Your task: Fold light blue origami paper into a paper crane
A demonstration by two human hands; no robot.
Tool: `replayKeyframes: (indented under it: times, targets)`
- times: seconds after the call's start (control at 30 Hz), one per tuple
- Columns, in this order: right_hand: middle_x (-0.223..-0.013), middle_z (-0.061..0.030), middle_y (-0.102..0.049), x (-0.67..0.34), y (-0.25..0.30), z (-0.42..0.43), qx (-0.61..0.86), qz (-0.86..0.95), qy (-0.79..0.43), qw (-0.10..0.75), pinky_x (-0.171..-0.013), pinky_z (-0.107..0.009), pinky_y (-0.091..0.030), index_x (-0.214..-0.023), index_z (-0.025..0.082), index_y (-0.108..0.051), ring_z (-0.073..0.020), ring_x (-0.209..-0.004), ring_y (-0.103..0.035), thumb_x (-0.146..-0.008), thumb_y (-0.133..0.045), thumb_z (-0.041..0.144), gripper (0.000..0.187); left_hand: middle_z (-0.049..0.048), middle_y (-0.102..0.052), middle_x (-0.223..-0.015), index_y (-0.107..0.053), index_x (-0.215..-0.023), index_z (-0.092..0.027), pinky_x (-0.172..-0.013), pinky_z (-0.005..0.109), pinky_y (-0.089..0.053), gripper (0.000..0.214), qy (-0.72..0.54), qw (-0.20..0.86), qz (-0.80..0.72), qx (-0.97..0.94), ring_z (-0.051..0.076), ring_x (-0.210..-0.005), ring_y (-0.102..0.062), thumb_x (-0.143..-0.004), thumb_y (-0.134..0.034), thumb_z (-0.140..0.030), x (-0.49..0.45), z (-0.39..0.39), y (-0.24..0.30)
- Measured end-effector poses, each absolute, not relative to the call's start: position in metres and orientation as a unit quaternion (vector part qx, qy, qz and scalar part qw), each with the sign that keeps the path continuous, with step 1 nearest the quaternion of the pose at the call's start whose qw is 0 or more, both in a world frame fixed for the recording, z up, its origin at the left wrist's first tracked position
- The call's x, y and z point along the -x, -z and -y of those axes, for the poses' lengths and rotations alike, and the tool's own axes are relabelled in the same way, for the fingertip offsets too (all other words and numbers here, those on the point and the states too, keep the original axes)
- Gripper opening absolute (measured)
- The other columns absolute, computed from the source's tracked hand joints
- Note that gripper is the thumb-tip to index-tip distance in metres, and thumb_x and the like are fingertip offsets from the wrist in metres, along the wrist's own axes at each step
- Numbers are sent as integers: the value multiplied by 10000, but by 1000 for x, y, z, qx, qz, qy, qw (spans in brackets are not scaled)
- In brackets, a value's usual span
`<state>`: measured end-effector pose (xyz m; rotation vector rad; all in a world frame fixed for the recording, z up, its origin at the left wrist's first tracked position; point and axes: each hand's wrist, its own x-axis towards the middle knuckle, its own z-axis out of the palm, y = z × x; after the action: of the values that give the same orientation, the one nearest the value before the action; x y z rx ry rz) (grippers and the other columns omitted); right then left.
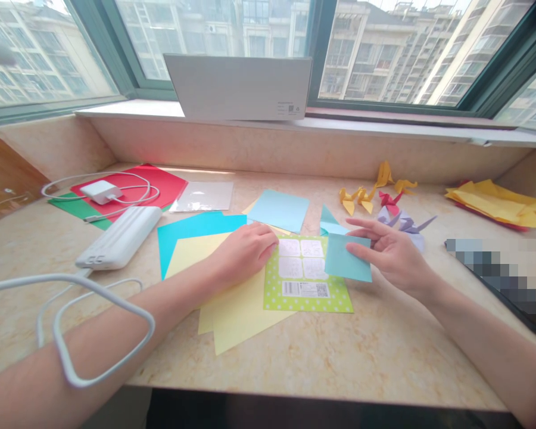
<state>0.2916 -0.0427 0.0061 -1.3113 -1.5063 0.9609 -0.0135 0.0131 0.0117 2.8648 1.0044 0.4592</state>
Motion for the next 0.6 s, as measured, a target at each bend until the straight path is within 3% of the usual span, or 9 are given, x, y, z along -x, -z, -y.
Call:
replayKeyframes:
  times: [0.6]
  targets:
    - [-1020,-78,-712,-288,-7,44,530,631,-369,429,-664,-342,-596,-1232,230,-640,-198,-801,-675,-795,-735,443,495,94,-684,-935,-662,-864,-161,-849,384,-481,272,-167,42,-320,-932,223,-958,-614,-983,-421,-197,14,-14,-10]
